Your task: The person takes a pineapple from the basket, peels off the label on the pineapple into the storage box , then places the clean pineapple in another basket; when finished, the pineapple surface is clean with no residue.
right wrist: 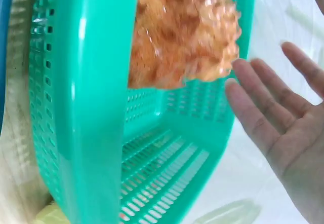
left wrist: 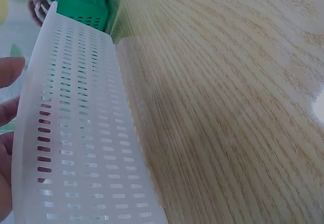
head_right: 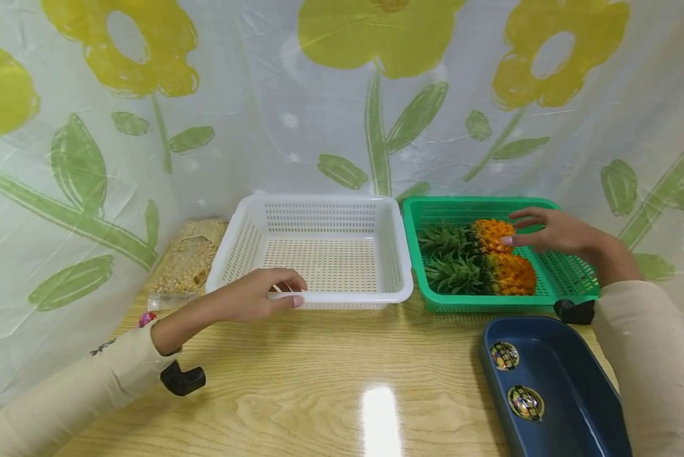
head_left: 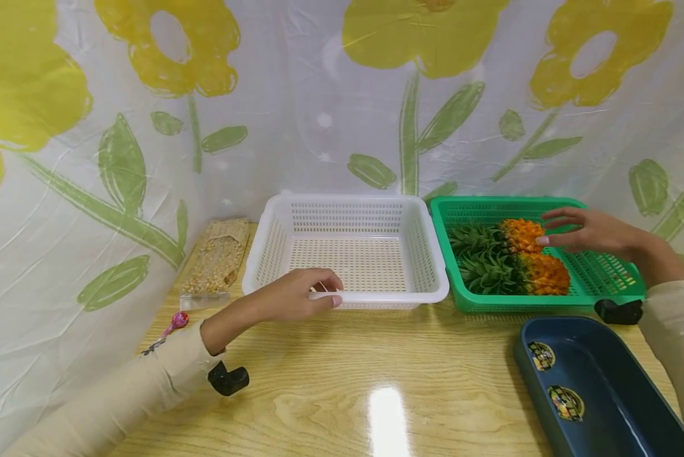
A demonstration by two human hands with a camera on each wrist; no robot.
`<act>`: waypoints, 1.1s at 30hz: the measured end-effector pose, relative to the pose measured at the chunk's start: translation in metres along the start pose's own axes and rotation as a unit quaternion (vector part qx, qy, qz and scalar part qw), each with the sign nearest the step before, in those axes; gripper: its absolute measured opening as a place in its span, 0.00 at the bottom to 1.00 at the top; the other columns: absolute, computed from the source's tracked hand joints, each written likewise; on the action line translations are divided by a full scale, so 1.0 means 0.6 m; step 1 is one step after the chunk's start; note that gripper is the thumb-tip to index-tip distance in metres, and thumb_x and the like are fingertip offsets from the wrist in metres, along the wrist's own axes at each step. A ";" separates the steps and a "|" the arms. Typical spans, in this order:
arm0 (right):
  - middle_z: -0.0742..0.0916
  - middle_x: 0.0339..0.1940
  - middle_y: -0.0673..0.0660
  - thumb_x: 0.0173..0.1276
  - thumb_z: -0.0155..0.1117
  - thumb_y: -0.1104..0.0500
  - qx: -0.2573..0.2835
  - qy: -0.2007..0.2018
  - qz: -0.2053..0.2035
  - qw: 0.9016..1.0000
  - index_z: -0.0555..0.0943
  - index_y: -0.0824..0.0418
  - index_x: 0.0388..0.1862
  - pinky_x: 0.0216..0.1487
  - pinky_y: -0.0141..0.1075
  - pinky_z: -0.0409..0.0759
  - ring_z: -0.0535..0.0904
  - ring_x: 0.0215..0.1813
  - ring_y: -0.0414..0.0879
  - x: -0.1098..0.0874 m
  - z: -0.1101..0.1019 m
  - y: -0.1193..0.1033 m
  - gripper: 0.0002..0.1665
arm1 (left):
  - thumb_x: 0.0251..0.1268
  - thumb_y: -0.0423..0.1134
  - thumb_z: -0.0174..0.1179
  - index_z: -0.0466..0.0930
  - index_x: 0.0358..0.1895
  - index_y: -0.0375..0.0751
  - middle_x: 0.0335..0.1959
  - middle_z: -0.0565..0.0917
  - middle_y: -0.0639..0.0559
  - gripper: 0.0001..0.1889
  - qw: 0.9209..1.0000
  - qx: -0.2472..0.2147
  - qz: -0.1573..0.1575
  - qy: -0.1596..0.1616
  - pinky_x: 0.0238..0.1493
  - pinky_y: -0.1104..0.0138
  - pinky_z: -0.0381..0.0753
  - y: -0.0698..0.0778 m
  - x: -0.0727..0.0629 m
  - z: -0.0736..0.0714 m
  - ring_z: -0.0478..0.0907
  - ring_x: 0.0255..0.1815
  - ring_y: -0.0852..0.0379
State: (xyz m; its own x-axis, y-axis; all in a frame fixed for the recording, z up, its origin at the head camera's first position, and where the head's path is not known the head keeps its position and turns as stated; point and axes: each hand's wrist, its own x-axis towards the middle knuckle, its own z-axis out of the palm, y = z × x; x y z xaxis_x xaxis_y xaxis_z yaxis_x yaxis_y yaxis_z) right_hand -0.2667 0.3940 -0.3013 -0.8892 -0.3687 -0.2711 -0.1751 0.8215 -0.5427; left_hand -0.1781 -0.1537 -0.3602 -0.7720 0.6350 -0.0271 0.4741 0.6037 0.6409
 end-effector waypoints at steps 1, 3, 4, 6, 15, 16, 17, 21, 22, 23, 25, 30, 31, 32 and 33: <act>0.67 0.73 0.73 0.76 0.60 0.46 -0.007 0.006 -0.003 1.000 0.56 0.60 0.79 0.54 0.61 0.78 0.72 0.65 0.71 0.001 0.001 -0.009 0.41 | 0.74 0.49 0.57 0.80 0.55 0.45 0.49 0.84 0.53 0.15 1.000 0.001 0.002 0.002 0.56 0.57 0.79 0.000 0.000 0.000 0.81 0.53 0.54; 0.68 0.73 0.72 0.75 0.61 0.45 -0.022 0.015 -0.013 1.000 0.58 0.59 0.78 0.53 0.62 0.78 0.73 0.64 0.70 0.005 0.005 -0.027 0.41 | 0.74 0.48 0.58 0.80 0.57 0.43 0.49 0.84 0.52 0.17 1.000 0.001 0.004 0.008 0.57 0.57 0.80 0.002 0.001 0.000 0.81 0.52 0.54; 0.68 0.73 0.72 0.75 0.61 0.46 -0.025 0.018 -0.018 0.999 0.58 0.59 0.78 0.53 0.62 0.77 0.74 0.64 0.70 0.007 0.007 -0.036 0.41 | 0.74 0.48 0.58 0.79 0.58 0.42 0.49 0.84 0.52 0.17 1.000 0.002 0.005 0.011 0.57 0.58 0.80 0.003 0.002 -0.001 0.81 0.52 0.55; 0.69 0.73 0.72 0.74 0.62 0.46 -0.028 0.025 -0.030 0.999 0.60 0.59 0.78 0.54 0.63 0.77 0.74 0.64 0.70 0.012 0.012 -0.055 0.40 | 0.74 0.48 0.58 0.78 0.59 0.41 0.50 0.84 0.52 0.19 1.000 0.006 0.013 0.015 0.58 0.57 0.80 0.004 0.002 -0.001 0.81 0.53 0.55; 0.73 0.72 0.65 0.73 0.64 0.54 -0.014 0.028 -0.099 0.995 0.66 0.60 0.75 0.54 0.58 0.80 0.73 0.67 0.67 0.014 0.050 -0.136 0.35 | 0.73 0.49 0.60 0.75 0.65 0.44 0.60 0.81 0.48 0.23 0.999 0.008 0.034 0.042 0.62 0.54 0.77 0.018 0.003 -0.007 0.78 0.60 0.50; 0.73 0.72 0.65 0.73 0.65 0.54 -0.014 0.027 -0.107 0.994 0.66 0.59 0.74 0.55 0.58 0.80 0.73 0.67 0.67 0.012 0.055 -0.145 0.34 | 0.73 0.49 0.60 0.75 0.66 0.44 0.60 0.81 0.48 0.24 0.998 0.010 0.037 0.045 0.62 0.53 0.77 0.019 0.002 -0.008 0.77 0.61 0.50; 0.72 0.72 0.64 0.73 0.65 0.54 -0.015 0.026 -0.115 0.993 0.66 0.59 0.74 0.56 0.59 0.79 0.74 0.67 0.67 0.010 0.060 -0.154 0.34 | 0.73 0.49 0.60 0.74 0.66 0.44 0.61 0.80 0.47 0.24 0.998 0.012 0.041 0.048 0.63 0.52 0.76 0.021 0.001 -0.008 0.77 0.61 0.50; 0.73 0.72 0.60 0.71 0.67 0.50 -0.023 0.032 -0.131 0.991 0.68 0.54 0.73 0.59 0.60 0.78 0.75 0.66 0.62 -0.002 0.079 -0.189 0.35 | 0.72 0.50 0.61 0.74 0.67 0.44 0.63 0.79 0.48 0.25 0.996 0.024 0.058 0.059 0.65 0.53 0.75 0.029 -0.005 -0.009 0.75 0.63 0.50; 0.73 0.72 0.58 0.70 0.68 0.49 -0.026 0.034 -0.138 0.990 0.69 0.52 0.73 0.59 0.60 0.78 0.75 0.66 0.61 -0.005 0.085 -0.196 0.35 | 0.72 0.50 0.61 0.74 0.67 0.44 0.63 0.79 0.48 0.25 0.996 0.027 0.064 0.062 0.65 0.53 0.75 0.031 -0.006 -0.009 0.75 0.63 0.50; 0.74 0.71 0.57 0.69 0.69 0.49 -0.029 0.039 -0.146 0.988 0.69 0.51 0.73 0.60 0.59 0.78 0.75 0.66 0.59 -0.007 0.091 -0.202 0.35 | 0.72 0.50 0.61 0.74 0.67 0.43 0.62 0.79 0.49 0.26 0.995 0.032 0.071 0.064 0.66 0.53 0.75 0.033 -0.008 -0.008 0.75 0.63 0.49; 0.74 0.70 0.55 0.68 0.70 0.48 -0.035 0.046 -0.167 0.984 0.70 0.50 0.73 0.59 0.59 0.78 0.75 0.66 0.57 -0.013 0.104 -0.213 0.36 | 0.72 0.50 0.61 0.73 0.68 0.43 0.63 0.79 0.50 0.26 0.993 0.046 0.086 0.069 0.67 0.53 0.74 0.038 -0.011 -0.007 0.75 0.65 0.49; 0.74 0.71 0.56 0.67 0.71 0.48 -0.078 0.052 -0.244 0.965 0.69 0.52 0.73 0.59 0.59 0.78 0.73 0.68 0.57 -0.026 0.140 -0.233 0.38 | 0.71 0.52 0.61 0.73 0.69 0.47 0.65 0.77 0.50 0.27 0.984 0.096 0.122 0.084 0.68 0.51 0.72 0.050 -0.021 -0.004 0.72 0.68 0.50; 0.73 0.72 0.56 0.67 0.71 0.48 -0.090 0.055 -0.259 0.960 0.69 0.53 0.74 0.60 0.60 0.77 0.72 0.69 0.57 -0.030 0.148 -0.237 0.39 | 0.71 0.53 0.61 0.73 0.69 0.47 0.65 0.76 0.50 0.27 0.982 0.105 0.131 0.088 0.67 0.50 0.73 0.053 -0.024 -0.003 0.72 0.68 0.50; 0.73 0.73 0.57 0.66 0.72 0.47 -0.104 0.057 -0.273 0.955 0.69 0.52 0.74 0.60 0.60 0.76 0.70 0.70 0.58 -0.034 0.155 -0.241 0.39 | 0.71 0.53 0.61 0.73 0.69 0.48 0.65 0.76 0.50 0.27 0.979 0.116 0.140 0.093 0.66 0.50 0.73 0.056 -0.027 -0.002 0.72 0.67 0.50; 0.72 0.74 0.57 0.66 0.72 0.47 -0.115 0.060 -0.287 0.949 0.69 0.52 0.74 0.61 0.61 0.76 0.69 0.72 0.59 -0.037 0.163 -0.246 0.40 | 0.70 0.54 0.61 0.73 0.69 0.48 0.65 0.76 0.50 0.28 0.976 0.127 0.150 0.098 0.66 0.51 0.74 0.059 -0.031 -0.001 0.73 0.67 0.50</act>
State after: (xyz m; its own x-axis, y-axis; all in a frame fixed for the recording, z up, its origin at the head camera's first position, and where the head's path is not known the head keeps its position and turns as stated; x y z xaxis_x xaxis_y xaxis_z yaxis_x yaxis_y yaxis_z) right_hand -0.1794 0.2385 -0.2932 -0.6589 -0.7431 0.1171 -0.7208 0.5791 -0.3810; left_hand -0.1472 -0.1443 -0.3364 -0.6369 0.7123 0.2949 0.7613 0.5208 0.3861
